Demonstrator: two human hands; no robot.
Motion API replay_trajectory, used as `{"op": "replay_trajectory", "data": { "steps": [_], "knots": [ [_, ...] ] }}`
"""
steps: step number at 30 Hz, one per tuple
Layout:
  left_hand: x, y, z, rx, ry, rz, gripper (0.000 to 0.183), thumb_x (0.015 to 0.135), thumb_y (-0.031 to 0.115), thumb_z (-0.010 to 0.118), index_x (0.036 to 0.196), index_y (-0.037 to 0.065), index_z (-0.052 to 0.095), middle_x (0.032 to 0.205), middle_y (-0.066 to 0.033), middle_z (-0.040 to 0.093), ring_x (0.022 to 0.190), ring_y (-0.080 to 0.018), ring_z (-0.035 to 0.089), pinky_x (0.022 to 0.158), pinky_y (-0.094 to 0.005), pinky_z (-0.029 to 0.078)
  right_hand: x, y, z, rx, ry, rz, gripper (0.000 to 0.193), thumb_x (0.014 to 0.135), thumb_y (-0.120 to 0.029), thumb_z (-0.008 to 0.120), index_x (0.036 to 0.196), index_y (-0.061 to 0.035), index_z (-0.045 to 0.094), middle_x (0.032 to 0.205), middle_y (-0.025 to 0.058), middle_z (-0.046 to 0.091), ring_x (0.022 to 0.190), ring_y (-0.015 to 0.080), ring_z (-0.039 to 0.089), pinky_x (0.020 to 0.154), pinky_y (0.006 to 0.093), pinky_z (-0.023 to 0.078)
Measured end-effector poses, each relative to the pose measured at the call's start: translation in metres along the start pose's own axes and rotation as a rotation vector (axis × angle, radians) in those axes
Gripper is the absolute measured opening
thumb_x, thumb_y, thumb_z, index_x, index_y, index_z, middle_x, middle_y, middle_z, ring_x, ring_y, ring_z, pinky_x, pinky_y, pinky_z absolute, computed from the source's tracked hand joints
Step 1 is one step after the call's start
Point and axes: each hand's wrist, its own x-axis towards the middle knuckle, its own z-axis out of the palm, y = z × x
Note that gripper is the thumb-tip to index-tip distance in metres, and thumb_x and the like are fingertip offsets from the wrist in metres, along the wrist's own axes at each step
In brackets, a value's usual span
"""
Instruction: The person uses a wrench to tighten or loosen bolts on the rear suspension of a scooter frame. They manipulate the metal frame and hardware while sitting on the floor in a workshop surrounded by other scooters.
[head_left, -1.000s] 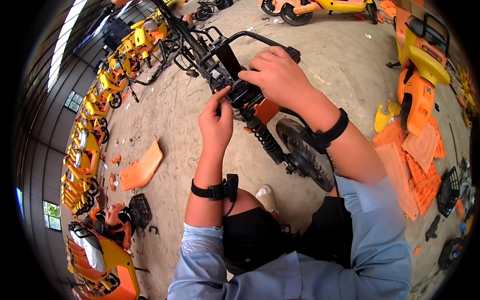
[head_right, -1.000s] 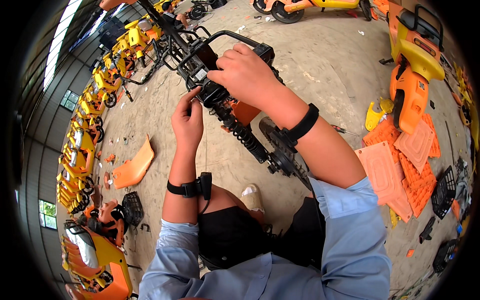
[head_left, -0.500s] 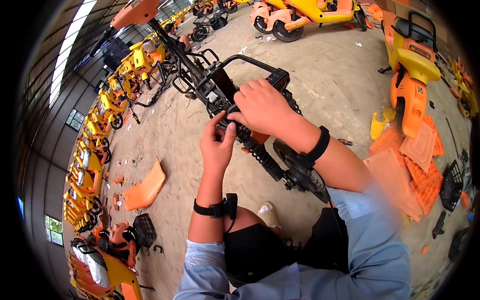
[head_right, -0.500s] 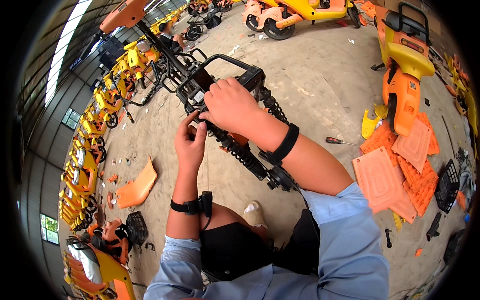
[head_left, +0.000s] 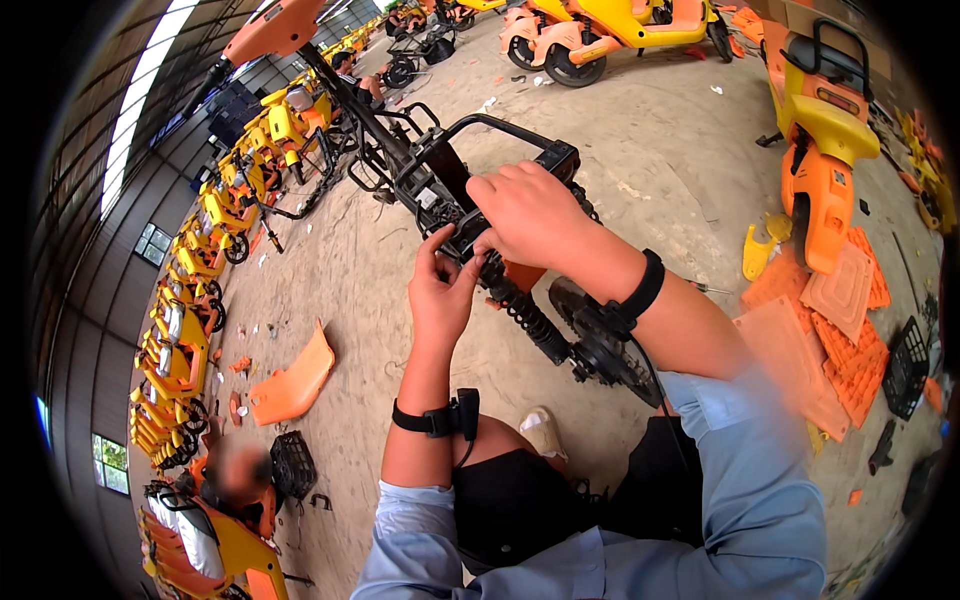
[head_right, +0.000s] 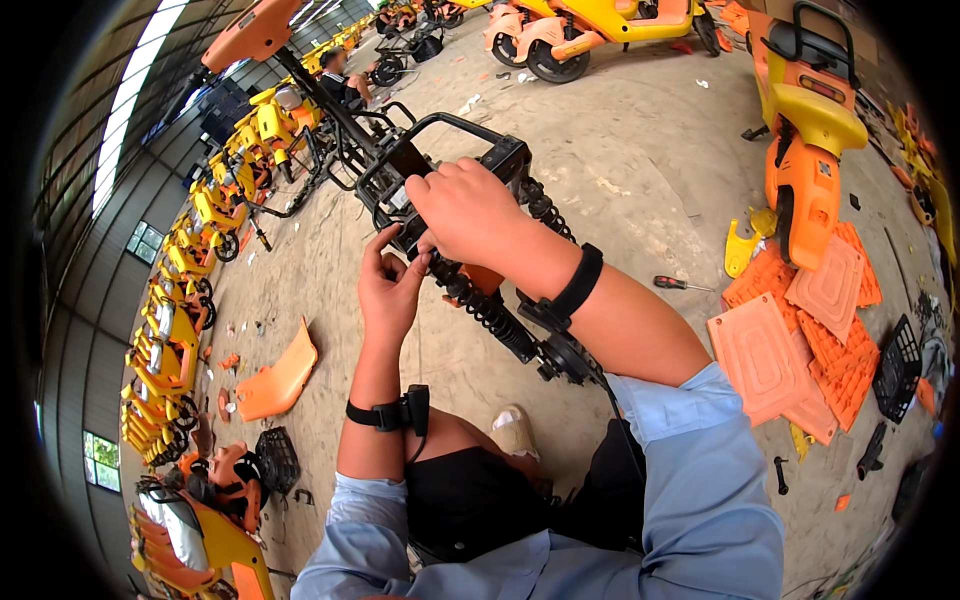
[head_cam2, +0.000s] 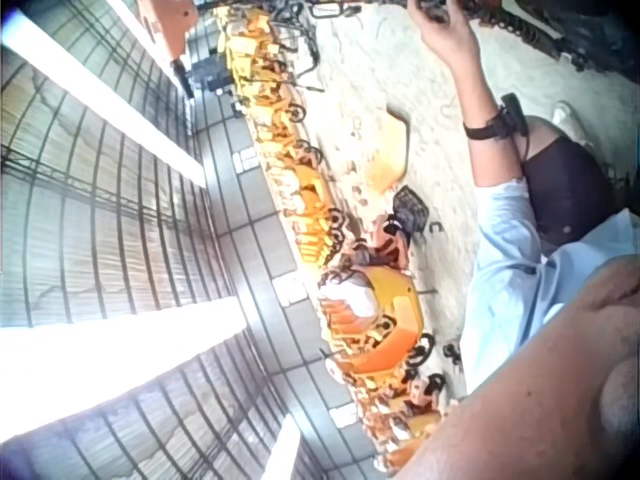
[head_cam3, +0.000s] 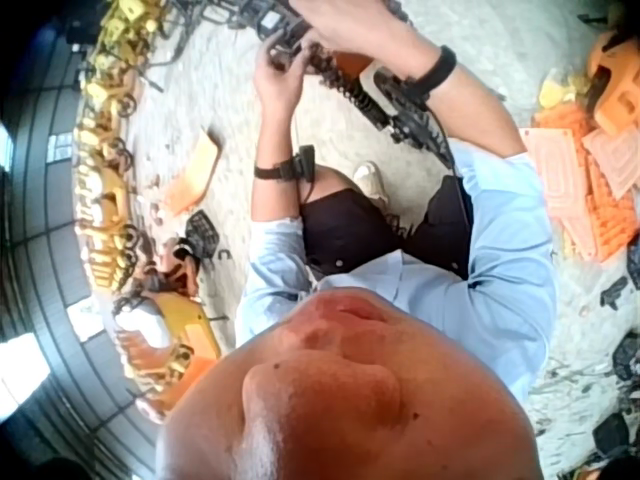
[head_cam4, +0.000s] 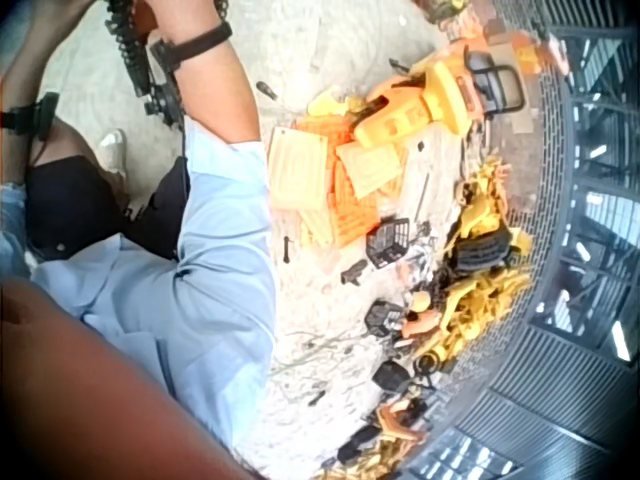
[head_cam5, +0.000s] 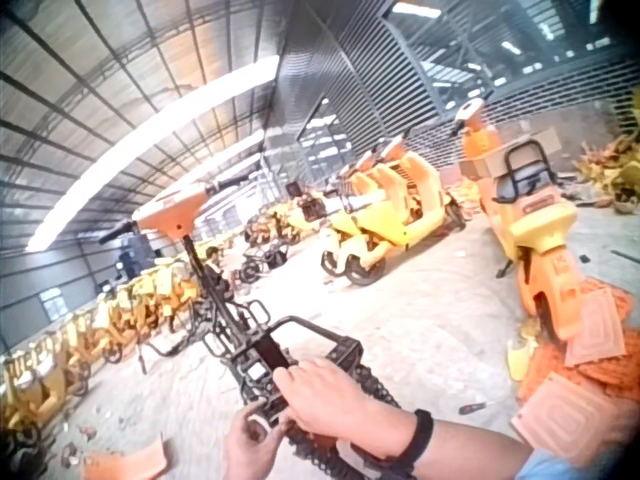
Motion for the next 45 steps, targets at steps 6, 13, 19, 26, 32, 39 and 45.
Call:
{"op": "replay_trajectory", "data": {
  "steps": [6, 13, 19, 26, 32, 39, 45],
  "knots": [
    [0.0, 0.005, 0.005, -0.006, 0.02, 0.001, 0.054, 0.087, 0.007, 0.08, 0.136, 0.004, 0.057, 0.063, 0.0079, 0.042, 0.058, -0.0024, 0.037, 0.055, -0.0209, 0.032, -0.002, -0.009, -0.004, -0.042, 0.045, 0.047, 0.046, 0.066, -0.032, 0.087, 0.09, -0.0066, 0.057, 0.08, 0.0069, 0.067, 0.085, 0.0259, 0.066, 0.082, 0.0357, 0.047],
    [-0.003, 0.009, 0.006, 0.054, 0.043, 0.001, 0.054, 0.086, 0.004, 0.078, 0.136, 0.005, 0.056, 0.063, 0.0061, 0.044, 0.058, -0.0046, 0.04, 0.055, -0.0227, 0.035, 0.002, -0.018, -0.006, -0.066, -0.03, 0.08, 0.042, 0.065, -0.027, 0.086, 0.087, -0.0058, 0.057, 0.072, 0.0072, 0.065, 0.079, 0.0269, 0.067, 0.076, 0.0369, 0.049],
    [-0.002, 0.022, 0.011, 0.115, 0.085, -0.074, 0.052, 0.086, 0.006, 0.077, 0.134, 0.007, 0.058, 0.063, 0.0039, 0.044, 0.058, -0.0075, 0.041, 0.056, -0.0256, 0.037, 0.004, -0.02, -0.004, -0.088, 0.006, 0.078, 0.041, 0.065, -0.024, 0.086, 0.086, -0.0051, 0.056, 0.069, 0.0072, 0.064, 0.074, 0.0269, 0.067, 0.07, 0.037, 0.05],
    [0.001, 0.02, 0.014, 0.163, 0.097, -0.061, 0.052, 0.083, 0.008, 0.077, 0.132, 0.013, 0.06, 0.063, -0.0004, 0.047, 0.056, -0.0151, 0.049, 0.056, -0.0302, 0.042, 0.004, -0.029, -0.011, -0.097, -0.029, 0.146, 0.039, 0.067, -0.024, 0.085, 0.086, -0.0049, 0.057, 0.07, 0.0078, 0.065, 0.073, 0.0279, 0.067, 0.068, 0.0384, 0.049],
    [-0.002, 0.009, -0.001, 0.073, 0.024, -0.077, 0.057, 0.083, 0.012, 0.079, 0.136, 0.011, 0.056, 0.061, 0.0004, 0.046, 0.055, -0.0132, 0.048, 0.056, -0.0292, 0.042, -0.007, -0.032, -0.002, -0.151, -0.011, 0.051, 0.025, 0.077, -0.022, 0.079, 0.09, -0.0081, 0.063, 0.08, 0.0066, 0.066, 0.085, 0.0257, 0.066, 0.079, 0.0383, 0.046],
    [0.007, 0.009, -0.022, -0.462, -0.104, -0.235, 0.051, 0.097, 0.021, 0.068, 0.139, 0.0, 0.049, 0.063, 0.0066, 0.039, 0.056, -0.0045, 0.035, 0.052, -0.0223, 0.03, -0.006, -0.014, -0.004, -0.13, 0.007, 0.045, 0.012, 0.081, -0.006, 0.064, 0.09, -0.0118, 0.068, 0.082, 0.0033, 0.066, 0.088, 0.0246, 0.064, 0.085, 0.038, 0.045],
    [0.016, 0.005, -0.038, -1.211, -0.023, -0.666, 0.045, 0.097, 0.02, 0.05, 0.139, 0.002, 0.048, 0.082, -0.0001, 0.045, 0.062, -0.0103, 0.04, 0.049, -0.0239, 0.031, 0.005, -0.017, -0.006, 0.127, 0.268, 0.199, 0.01, 0.089, -0.012, 0.063, 0.096, -0.0093, 0.071, 0.085, 0.0088, 0.068, 0.085, 0.0301, 0.066, 0.077, 0.0415, 0.049]
  ]
}}
